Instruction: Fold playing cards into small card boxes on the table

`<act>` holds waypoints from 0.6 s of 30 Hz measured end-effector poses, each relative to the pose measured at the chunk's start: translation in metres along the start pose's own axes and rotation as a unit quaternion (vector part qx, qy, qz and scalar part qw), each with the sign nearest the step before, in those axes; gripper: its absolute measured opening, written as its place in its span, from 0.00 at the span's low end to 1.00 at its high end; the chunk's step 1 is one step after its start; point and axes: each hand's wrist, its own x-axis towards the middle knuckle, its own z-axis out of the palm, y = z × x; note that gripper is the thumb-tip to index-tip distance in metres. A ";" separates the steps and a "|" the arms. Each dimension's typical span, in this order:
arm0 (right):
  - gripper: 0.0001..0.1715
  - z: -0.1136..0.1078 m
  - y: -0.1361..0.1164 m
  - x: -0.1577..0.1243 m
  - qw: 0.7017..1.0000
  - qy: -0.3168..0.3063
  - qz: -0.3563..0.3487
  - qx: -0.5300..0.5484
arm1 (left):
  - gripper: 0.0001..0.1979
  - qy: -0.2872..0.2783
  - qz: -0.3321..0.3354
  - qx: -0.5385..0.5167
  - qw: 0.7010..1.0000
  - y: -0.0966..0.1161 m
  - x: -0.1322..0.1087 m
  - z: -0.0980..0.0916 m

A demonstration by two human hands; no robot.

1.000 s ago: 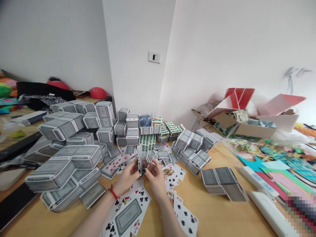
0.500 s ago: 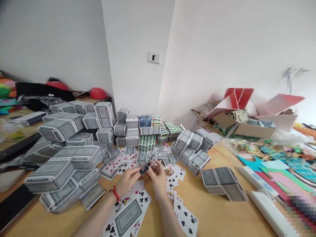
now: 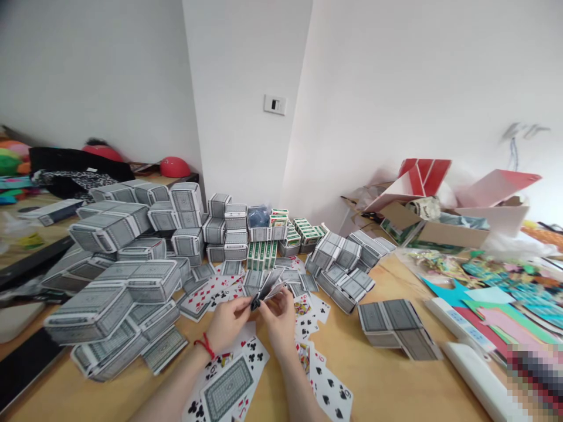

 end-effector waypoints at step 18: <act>0.31 -0.009 -0.007 0.000 0.993 -0.029 0.113 0.035 | 0.10 -0.011 -0.016 -0.170 0.985 -0.002 0.005 0.005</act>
